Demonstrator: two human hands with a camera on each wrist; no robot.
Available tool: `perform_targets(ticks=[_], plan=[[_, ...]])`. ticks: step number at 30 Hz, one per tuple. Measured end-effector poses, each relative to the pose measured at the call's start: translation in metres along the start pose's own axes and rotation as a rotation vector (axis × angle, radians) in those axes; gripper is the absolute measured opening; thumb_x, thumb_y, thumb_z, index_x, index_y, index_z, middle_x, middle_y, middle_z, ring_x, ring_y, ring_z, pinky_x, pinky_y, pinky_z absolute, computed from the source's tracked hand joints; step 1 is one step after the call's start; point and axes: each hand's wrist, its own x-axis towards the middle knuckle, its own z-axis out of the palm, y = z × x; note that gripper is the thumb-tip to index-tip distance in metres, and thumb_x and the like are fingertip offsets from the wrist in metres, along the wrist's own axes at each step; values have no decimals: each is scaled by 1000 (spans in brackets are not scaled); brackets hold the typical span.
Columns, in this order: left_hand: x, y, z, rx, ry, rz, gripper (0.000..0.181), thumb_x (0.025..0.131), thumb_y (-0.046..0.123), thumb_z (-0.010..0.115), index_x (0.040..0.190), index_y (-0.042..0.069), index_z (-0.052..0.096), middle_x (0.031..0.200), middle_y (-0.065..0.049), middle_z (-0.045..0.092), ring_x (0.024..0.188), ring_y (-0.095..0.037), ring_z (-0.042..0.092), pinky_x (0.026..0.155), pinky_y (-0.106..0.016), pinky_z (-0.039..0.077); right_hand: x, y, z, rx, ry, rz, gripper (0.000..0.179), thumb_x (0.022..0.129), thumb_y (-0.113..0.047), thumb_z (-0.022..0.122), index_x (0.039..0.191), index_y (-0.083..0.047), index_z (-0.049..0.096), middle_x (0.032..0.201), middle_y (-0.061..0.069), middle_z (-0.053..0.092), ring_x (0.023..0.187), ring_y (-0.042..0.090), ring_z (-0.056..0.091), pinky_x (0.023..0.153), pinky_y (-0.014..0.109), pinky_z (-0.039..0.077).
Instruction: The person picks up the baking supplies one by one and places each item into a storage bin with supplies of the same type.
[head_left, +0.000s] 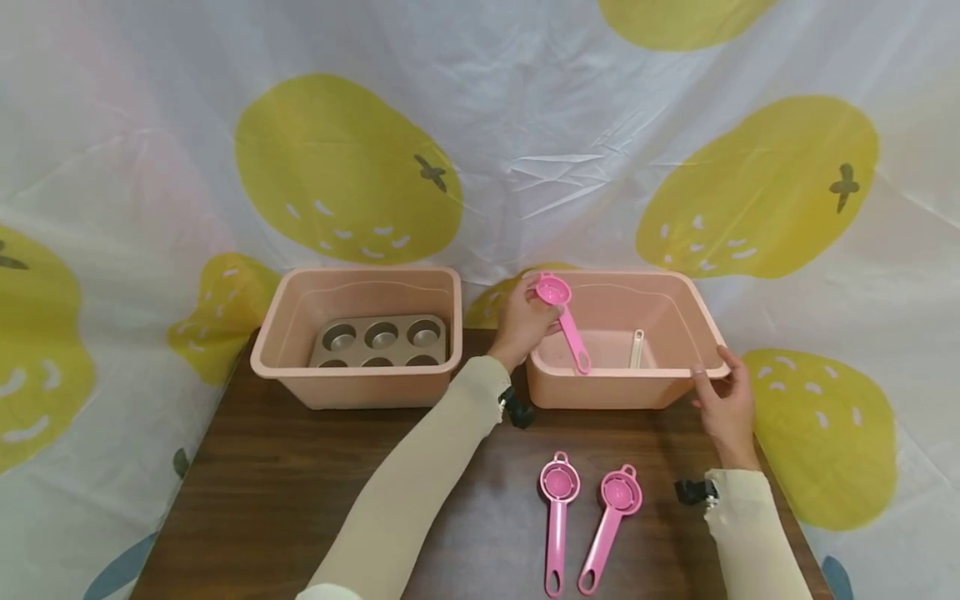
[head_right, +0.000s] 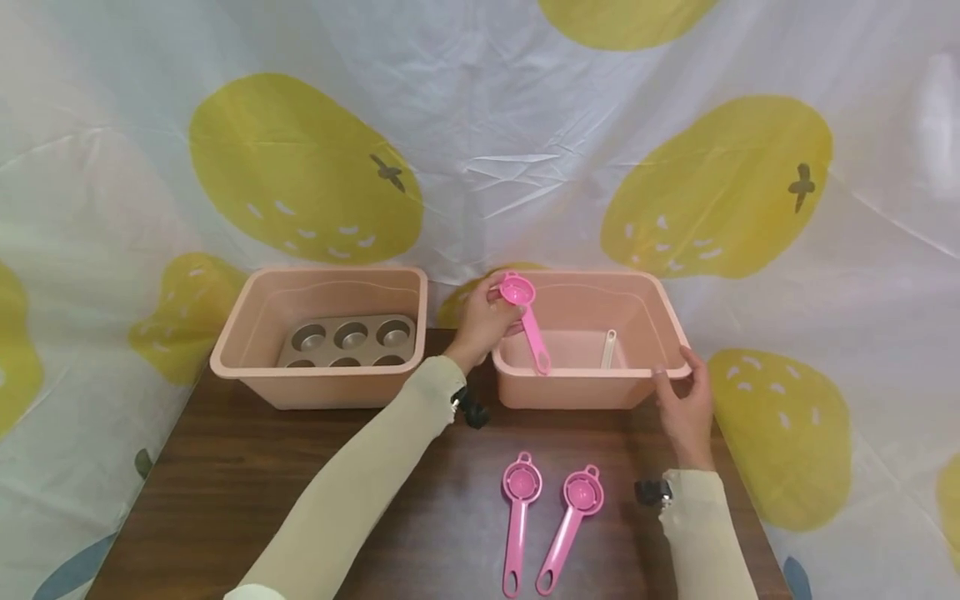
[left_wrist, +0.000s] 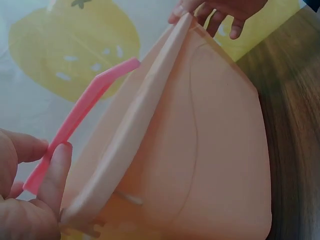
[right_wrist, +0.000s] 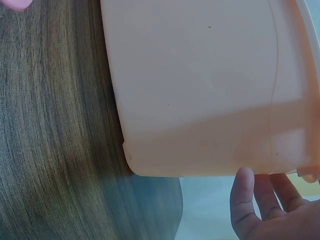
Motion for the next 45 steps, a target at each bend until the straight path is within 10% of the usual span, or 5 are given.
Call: perform_targets(ticks=[14, 45], plan=[[3, -1, -2, 61, -175, 35, 76, 89, -8, 71, 159, 3, 43, 162, -26, 44, 112, -40, 72, 83, -33, 66, 9, 14, -1, 13, 10, 11, 64, 101, -17, 68, 160, -11, 42, 120, -3, 53, 92, 3, 57, 56, 15, 54], [-29, 7, -22, -12, -219, 123, 47, 96, 3, 76, 140, 5, 60, 136, -17, 65, 115, -30, 72, 84, -36, 66, 9, 13, 2, 5, 8, 22, 64, 101, -18, 68, 160, -13, 43, 119, -7, 54, 92, 3, 57, 56, 14, 53]])
